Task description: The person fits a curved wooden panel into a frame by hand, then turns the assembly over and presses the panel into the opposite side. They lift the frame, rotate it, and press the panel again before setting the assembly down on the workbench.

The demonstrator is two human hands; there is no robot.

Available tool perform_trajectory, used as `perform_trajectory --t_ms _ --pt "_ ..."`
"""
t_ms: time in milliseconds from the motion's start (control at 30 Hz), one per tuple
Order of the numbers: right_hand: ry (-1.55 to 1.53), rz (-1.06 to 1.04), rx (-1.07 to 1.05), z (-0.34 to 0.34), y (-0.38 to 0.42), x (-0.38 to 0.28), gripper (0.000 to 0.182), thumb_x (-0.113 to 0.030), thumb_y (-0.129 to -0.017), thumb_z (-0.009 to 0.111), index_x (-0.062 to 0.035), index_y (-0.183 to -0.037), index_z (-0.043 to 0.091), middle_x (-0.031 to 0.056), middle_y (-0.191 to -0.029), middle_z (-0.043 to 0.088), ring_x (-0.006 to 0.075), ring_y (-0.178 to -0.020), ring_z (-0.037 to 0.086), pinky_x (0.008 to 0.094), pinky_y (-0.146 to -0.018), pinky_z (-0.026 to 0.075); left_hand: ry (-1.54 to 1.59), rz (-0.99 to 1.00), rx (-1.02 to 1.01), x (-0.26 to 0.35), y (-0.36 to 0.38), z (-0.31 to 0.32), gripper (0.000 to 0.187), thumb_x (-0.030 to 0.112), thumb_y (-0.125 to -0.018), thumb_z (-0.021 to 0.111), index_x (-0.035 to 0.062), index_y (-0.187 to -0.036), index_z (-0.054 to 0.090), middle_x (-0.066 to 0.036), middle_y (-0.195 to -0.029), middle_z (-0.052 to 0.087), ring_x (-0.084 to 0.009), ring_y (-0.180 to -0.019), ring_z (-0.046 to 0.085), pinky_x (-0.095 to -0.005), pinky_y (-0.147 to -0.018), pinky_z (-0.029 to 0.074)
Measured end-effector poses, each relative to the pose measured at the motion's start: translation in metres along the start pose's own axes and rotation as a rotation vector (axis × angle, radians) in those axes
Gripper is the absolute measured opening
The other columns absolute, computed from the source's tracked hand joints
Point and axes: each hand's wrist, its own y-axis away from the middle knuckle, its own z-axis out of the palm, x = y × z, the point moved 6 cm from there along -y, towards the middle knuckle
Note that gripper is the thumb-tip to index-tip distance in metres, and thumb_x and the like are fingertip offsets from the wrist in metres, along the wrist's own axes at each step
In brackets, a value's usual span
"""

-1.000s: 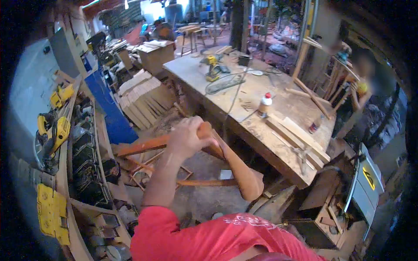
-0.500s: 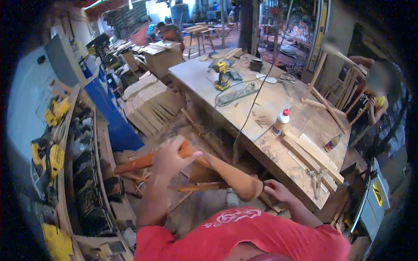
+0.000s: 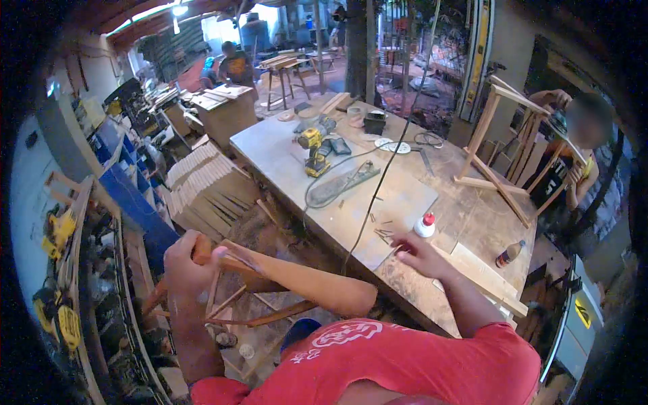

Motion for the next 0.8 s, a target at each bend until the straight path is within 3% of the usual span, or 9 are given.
perform_trajectory --t_ms 133,200,267,333,467,567,667,733,800 --pt "0.058 -0.053 0.266 -0.072 -0.013 -0.009 0.041 -0.010 -0.086 0.058 -0.0052 -0.125 0.045 0.0100 -0.111 0.056 0.0188 -0.098 0.055 0.0334 -0.086 0.046 -0.024 0.073 0.021 -0.018 -0.049 0.011 0.039 0.032 -0.067 0.076 0.0029 -0.071 0.050 -0.015 -0.061 0.049 -0.0359 -0.058 0.050 -0.0402 -0.053 0.040" --pt "0.162 0.048 0.373 -0.103 -0.018 -0.029 0.043 -0.010 -0.088 0.053 -0.0049 -0.129 0.040 0.0095 -0.110 0.054 0.0176 -0.100 0.054 0.0320 -0.082 0.047 -0.021 0.087 0.028 -0.034 -0.079 0.021 0.040 0.033 -0.067 0.076 0.0025 -0.071 0.050 -0.016 -0.061 0.049 -0.0364 -0.058 0.050 -0.0406 -0.054 0.040" --pt "0.325 0.016 0.550 -0.147 -0.022 0.002 0.041 -0.012 -0.090 0.051 -0.0052 -0.129 0.040 0.0102 -0.111 0.054 0.0179 -0.099 0.054 0.0314 -0.079 0.047 -0.025 0.098 0.026 -0.057 -0.112 0.030 0.040 0.034 -0.068 0.075 0.0022 -0.071 0.050 -0.016 -0.062 0.050 -0.0369 -0.058 0.050 -0.0409 -0.055 0.040" --pt "0.343 0.115 0.677 -0.157 -0.030 -0.025 0.041 -0.017 -0.092 0.050 -0.0046 -0.130 0.040 0.0106 -0.111 0.053 0.0172 -0.097 0.054 0.0296 -0.076 0.048 -0.045 0.126 -0.032 -0.081 -0.147 0.045 0.041 0.035 -0.068 0.075 0.0018 -0.072 0.051 -0.017 -0.063 0.052 -0.0379 -0.060 0.051 -0.0404 -0.056 0.041" --pt "0.432 0.095 0.876 -0.144 -0.072 -0.075 0.039 -0.027 -0.095 0.046 -0.0037 -0.126 0.046 0.0095 -0.108 0.055 0.0144 -0.094 0.055 0.0276 -0.075 0.047 0.031 0.140 -0.132 -0.150 -0.224 0.074 0.042 0.039 -0.068 0.074 0.0025 -0.073 0.054 -0.018 -0.063 0.053 -0.0382 -0.061 0.052 -0.0413 -0.056 0.042" --pt "0.278 -0.015 0.845 -0.117 -0.144 -0.071 0.040 -0.031 -0.096 0.045 -0.0028 -0.123 0.048 0.0081 -0.104 0.056 0.0134 -0.090 0.055 0.0269 -0.074 0.046 0.025 0.286 -0.149 -0.200 -0.283 0.094 0.045 0.046 -0.071 0.071 0.0045 -0.074 0.054 -0.013 -0.063 0.053 -0.0315 -0.059 0.052 -0.0388 -0.056 0.042" --pt "0.143 -0.051 0.831 -0.087 -0.239 -0.064 0.042 -0.034 -0.094 0.048 -0.0010 -0.121 0.048 0.0082 -0.096 0.058 0.0141 -0.086 0.056 0.0270 -0.073 0.047 0.079 0.364 -0.109 -0.245 -0.340 0.105 0.046 0.049 -0.070 0.071 0.0064 -0.077 0.056 -0.013 -0.068 0.057 -0.0339 -0.067 0.059 -0.0410 -0.060 0.045" --pt "0.358 -0.094 0.675 -0.041 -0.304 -0.087 0.044 -0.036 -0.093 0.051 -0.0008 -0.120 0.049 0.0079 -0.093 0.058 0.0143 -0.082 0.056 0.0275 -0.073 0.046 0.072 0.394 -0.137 -0.259 -0.373 0.104 0.046 0.050 -0.069 0.071 0.0069 -0.080 0.059 -0.014 -0.071 0.059 -0.0349 -0.070 0.060 -0.0420 -0.063 0.047" --pt "0.367 -0.124 0.631 -0.023 -0.345 -0.100 0.045 -0.035 -0.091 0.053 -0.0011 -0.120 0.048 0.0073 -0.093 0.058 0.0148 -0.079 0.056 0.0274 -0.072 0.045 0.079 0.430 -0.165 -0.267 -0.402 0.103 0.047 0.051 -0.069 0.071 0.0075 -0.083 0.061 -0.015 -0.075 0.062 -0.0358 -0.073 0.060 -0.0429 -0.065 0.048"
